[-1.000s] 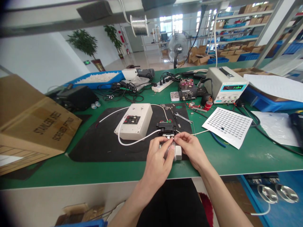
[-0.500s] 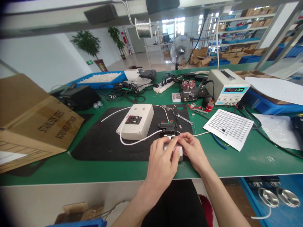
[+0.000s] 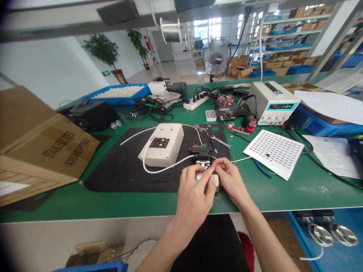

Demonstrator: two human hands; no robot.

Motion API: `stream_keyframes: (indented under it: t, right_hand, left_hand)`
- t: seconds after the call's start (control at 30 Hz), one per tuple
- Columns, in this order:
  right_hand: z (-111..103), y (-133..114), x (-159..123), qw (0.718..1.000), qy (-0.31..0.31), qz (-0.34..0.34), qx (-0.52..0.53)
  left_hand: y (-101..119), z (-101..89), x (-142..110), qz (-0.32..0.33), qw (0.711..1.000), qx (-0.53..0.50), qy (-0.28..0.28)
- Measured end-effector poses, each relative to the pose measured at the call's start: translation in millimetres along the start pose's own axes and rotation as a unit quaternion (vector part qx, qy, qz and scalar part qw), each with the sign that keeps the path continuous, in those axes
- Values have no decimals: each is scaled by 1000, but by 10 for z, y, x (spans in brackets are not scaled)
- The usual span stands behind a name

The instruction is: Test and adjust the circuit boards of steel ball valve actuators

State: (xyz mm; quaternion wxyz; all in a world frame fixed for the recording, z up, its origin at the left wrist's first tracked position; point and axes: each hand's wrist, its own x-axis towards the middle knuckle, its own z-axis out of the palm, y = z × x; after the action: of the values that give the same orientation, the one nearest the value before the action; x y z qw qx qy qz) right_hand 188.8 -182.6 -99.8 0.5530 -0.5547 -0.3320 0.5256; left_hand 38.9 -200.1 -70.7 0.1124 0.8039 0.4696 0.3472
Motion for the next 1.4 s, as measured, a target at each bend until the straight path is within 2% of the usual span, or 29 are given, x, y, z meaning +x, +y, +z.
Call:
stream_keyframes:
  t: [0.6, 0.73, 1.4]
  right_hand:
    - [-10, 19, 8, 1000, -10, -24, -10]
    - [-6, 11, 3, 1000, -4, -18, -12]
    - [0, 6, -3, 1000, -7, -18, -8]
  left_hand:
    - [-13, 2, 0, -6, 1000, 7, 7]
    - [-18, 2, -2, -4, 1000, 2, -7]
    - [-25, -4, 9, 3, 1000, 14, 7]
